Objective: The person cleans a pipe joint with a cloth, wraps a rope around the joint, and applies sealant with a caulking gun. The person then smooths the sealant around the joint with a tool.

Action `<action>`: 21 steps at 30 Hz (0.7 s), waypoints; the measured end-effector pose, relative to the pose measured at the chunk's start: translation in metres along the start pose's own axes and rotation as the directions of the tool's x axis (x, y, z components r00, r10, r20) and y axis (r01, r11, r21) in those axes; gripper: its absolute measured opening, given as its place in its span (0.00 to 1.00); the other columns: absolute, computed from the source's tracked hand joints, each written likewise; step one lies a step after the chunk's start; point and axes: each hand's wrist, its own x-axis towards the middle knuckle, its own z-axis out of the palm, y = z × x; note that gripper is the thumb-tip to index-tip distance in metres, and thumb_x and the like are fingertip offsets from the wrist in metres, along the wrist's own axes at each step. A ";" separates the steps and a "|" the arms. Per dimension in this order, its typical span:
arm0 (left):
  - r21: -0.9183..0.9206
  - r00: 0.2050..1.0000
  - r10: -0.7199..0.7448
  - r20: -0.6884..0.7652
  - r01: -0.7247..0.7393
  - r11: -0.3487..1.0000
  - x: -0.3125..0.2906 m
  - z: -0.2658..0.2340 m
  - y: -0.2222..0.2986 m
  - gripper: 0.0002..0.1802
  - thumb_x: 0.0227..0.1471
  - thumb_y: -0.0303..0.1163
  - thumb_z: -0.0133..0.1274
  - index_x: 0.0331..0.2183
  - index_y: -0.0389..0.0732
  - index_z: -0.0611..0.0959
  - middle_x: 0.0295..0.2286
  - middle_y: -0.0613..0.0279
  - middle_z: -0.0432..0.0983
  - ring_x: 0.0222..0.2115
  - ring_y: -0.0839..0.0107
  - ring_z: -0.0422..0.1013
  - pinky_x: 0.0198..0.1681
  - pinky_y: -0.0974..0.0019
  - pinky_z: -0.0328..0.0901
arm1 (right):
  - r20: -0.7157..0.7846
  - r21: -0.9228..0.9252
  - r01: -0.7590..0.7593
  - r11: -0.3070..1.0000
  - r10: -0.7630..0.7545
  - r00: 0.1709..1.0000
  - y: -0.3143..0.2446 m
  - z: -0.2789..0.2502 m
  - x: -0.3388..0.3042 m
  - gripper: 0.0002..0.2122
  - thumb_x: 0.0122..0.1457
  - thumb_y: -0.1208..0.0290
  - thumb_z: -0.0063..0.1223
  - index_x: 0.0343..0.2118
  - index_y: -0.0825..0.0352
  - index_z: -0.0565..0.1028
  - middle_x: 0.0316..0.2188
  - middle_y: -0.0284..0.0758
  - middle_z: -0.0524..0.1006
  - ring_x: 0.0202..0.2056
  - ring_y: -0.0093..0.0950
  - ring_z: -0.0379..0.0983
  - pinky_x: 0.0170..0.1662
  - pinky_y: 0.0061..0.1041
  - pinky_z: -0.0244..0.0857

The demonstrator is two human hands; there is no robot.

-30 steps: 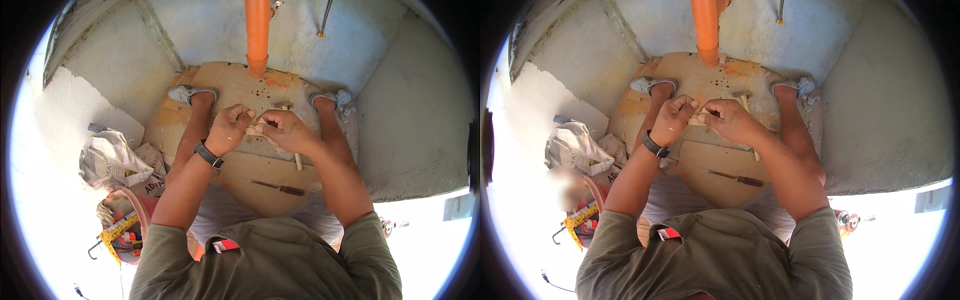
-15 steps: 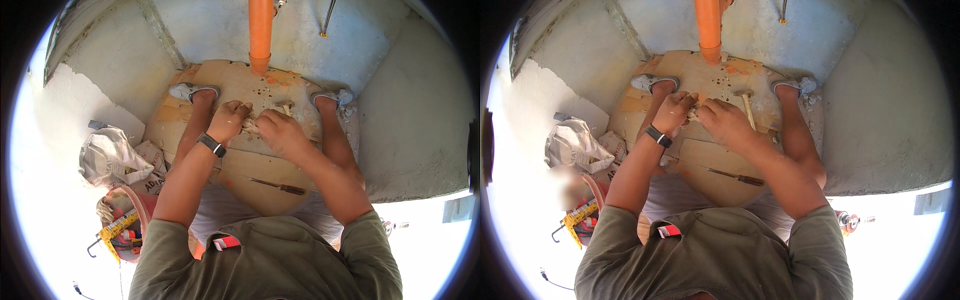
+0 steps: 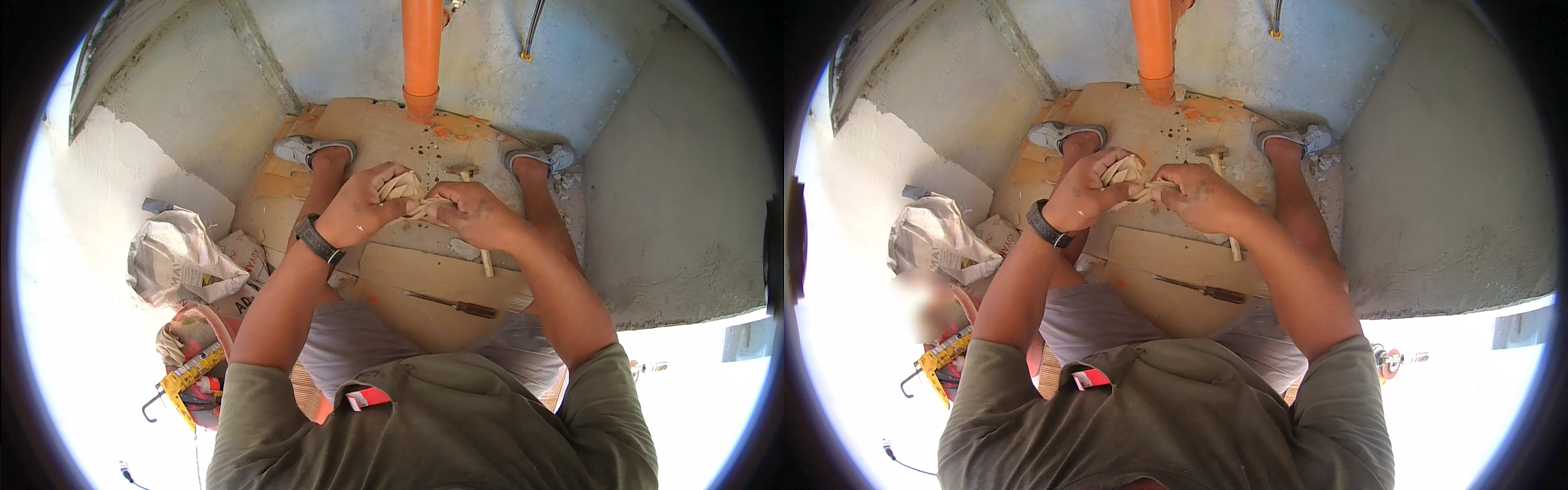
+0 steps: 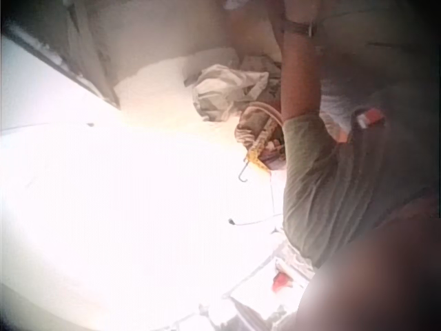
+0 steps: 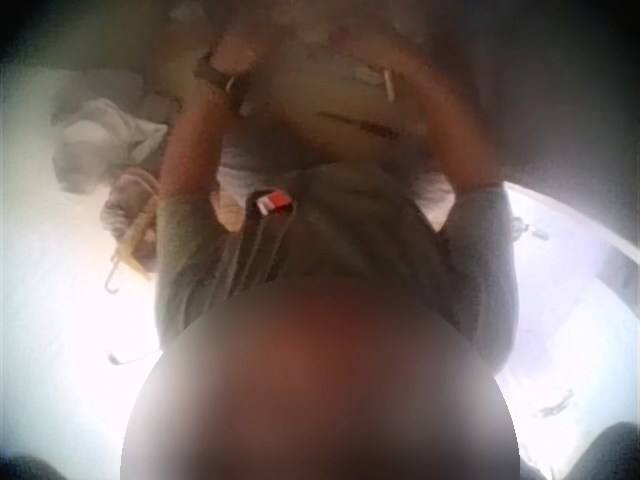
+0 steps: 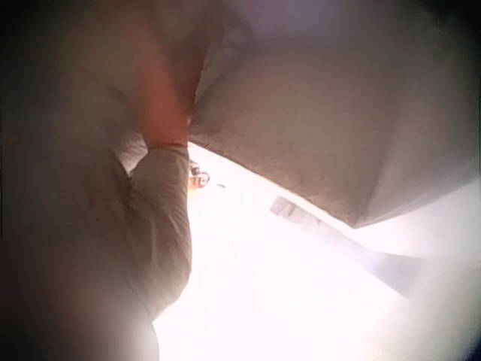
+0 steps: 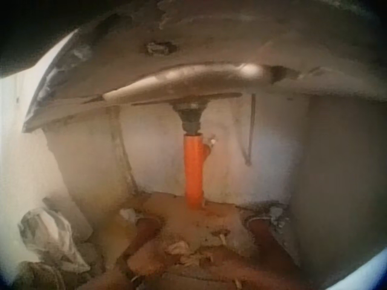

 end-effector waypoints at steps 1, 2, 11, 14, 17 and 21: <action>0.003 0.994 -0.101 0.033 0.101 0.995 0.000 0.000 -0.002 0.15 0.53 0.35 0.59 0.39 0.34 0.79 0.29 0.64 0.75 0.30 0.79 0.67 0.34 0.72 0.64 | -0.031 0.025 0.038 0.999 -0.038 0.999 0.001 0.001 0.000 0.11 0.61 0.68 0.51 0.36 0.73 0.76 0.28 0.46 0.76 0.35 0.39 0.76 0.41 0.36 0.67; 0.008 0.977 -0.203 0.070 0.203 0.979 0.001 -0.001 -0.004 0.16 0.53 0.36 0.59 0.39 0.34 0.79 0.27 0.65 0.75 0.29 0.79 0.67 0.33 0.71 0.64 | -0.082 -0.024 0.100 0.995 -0.102 0.991 0.002 0.002 0.001 0.11 0.61 0.68 0.51 0.36 0.73 0.76 0.29 0.46 0.77 0.35 0.39 0.76 0.41 0.36 0.67; 0.139 0.990 -0.144 -0.005 0.144 0.980 -0.002 0.007 -0.006 0.15 0.50 0.33 0.58 0.36 0.32 0.77 0.23 0.57 0.75 0.25 0.70 0.69 0.32 0.66 0.64 | -0.070 0.047 0.016 0.999 -0.013 0.997 0.008 0.006 0.008 0.13 0.62 0.65 0.51 0.37 0.73 0.76 0.27 0.45 0.77 0.31 0.37 0.75 0.39 0.34 0.67; 0.313 1.000 -0.001 -0.019 0.007 0.950 -0.002 0.010 -0.003 0.11 0.50 0.28 0.58 0.36 0.34 0.77 0.26 0.60 0.74 0.28 0.75 0.67 0.33 0.68 0.64 | 0.054 0.063 -0.164 0.984 0.161 0.985 0.013 0.001 0.013 0.15 0.62 0.62 0.52 0.37 0.73 0.76 0.26 0.42 0.76 0.29 0.33 0.72 0.37 0.32 0.66; 0.304 1.000 -0.024 -0.020 0.029 0.952 0.001 0.008 -0.006 0.10 0.50 0.27 0.58 0.36 0.35 0.77 0.27 0.64 0.74 0.29 0.78 0.66 0.34 0.70 0.64 | 0.090 0.206 -0.170 0.964 0.154 0.984 0.018 0.000 0.020 0.14 0.61 0.63 0.54 0.39 0.71 0.76 0.26 0.39 0.76 0.29 0.27 0.70 0.36 0.29 0.65; 0.002 0.935 -0.341 0.099 0.342 0.940 0.007 0.002 -0.018 0.12 0.51 0.30 0.60 0.37 0.35 0.79 0.27 0.66 0.76 0.28 0.79 0.67 0.33 0.72 0.63 | -0.004 0.096 -0.056 0.994 0.056 0.998 0.024 0.003 0.019 0.13 0.60 0.66 0.57 0.42 0.71 0.76 0.29 0.37 0.77 0.30 0.24 0.70 0.37 0.25 0.65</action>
